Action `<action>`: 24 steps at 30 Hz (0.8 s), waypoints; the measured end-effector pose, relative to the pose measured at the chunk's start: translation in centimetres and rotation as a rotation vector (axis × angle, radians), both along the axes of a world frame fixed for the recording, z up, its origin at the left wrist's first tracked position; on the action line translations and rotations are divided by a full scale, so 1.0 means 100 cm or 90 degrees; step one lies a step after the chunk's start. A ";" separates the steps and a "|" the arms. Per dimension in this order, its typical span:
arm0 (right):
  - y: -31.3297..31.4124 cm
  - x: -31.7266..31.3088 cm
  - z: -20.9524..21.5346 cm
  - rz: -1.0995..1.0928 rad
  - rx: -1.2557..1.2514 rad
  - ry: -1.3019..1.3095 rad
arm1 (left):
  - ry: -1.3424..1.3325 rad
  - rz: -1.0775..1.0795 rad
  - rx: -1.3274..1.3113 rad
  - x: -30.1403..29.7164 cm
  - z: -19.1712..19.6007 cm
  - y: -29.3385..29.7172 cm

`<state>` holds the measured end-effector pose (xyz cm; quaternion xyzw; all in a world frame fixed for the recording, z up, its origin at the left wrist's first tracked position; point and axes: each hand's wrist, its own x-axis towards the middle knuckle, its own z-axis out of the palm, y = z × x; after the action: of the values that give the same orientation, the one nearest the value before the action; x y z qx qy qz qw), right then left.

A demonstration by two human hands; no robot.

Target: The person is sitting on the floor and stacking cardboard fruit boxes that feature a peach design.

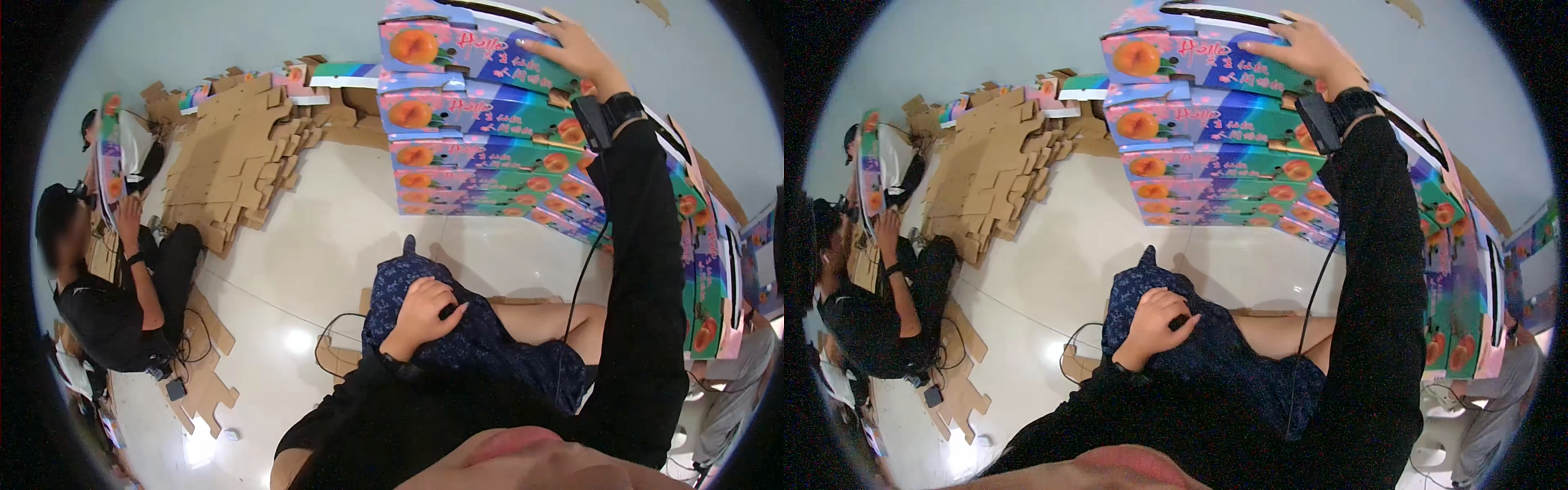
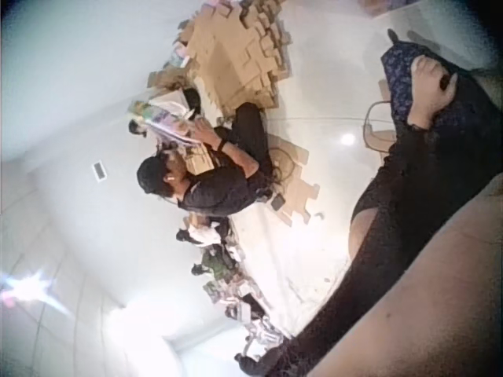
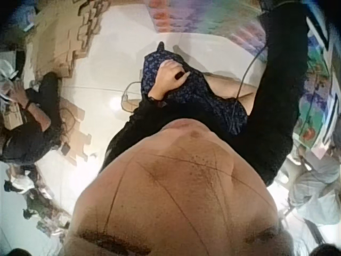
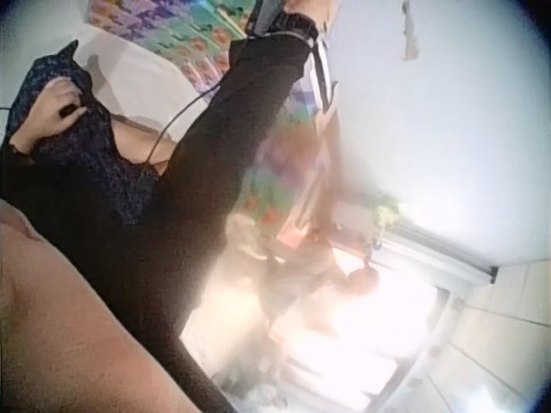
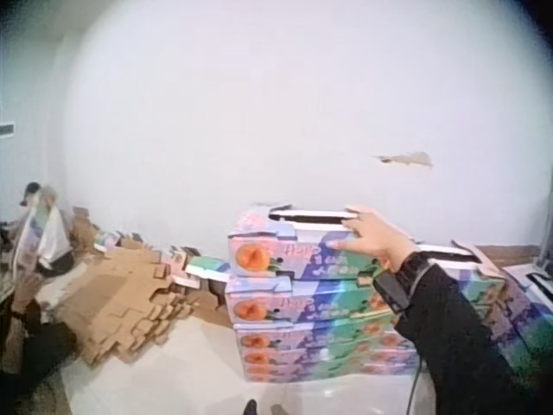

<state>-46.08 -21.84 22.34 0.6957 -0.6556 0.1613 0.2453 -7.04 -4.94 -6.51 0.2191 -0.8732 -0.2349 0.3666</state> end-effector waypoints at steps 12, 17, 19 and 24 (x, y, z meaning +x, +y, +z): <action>0.022 0.024 0.017 -0.041 0.147 -0.072 | -0.053 0.010 -0.031 -0.010 0.006 0.002; 0.079 0.075 0.066 -0.092 0.165 0.043 | -0.049 0.049 -0.038 -0.002 -0.002 0.005; 0.122 0.076 0.081 -0.098 0.182 0.098 | -0.038 0.041 -0.049 -0.009 -0.003 0.006; 0.218 0.056 0.075 -0.018 0.010 0.167 | -0.036 0.040 -0.060 -0.003 0.001 0.011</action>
<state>-40.45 -0.08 29.88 0.7035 -0.6288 0.0602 0.3257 -7.34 -3.79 -6.41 0.2353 -0.8861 -0.1757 0.3587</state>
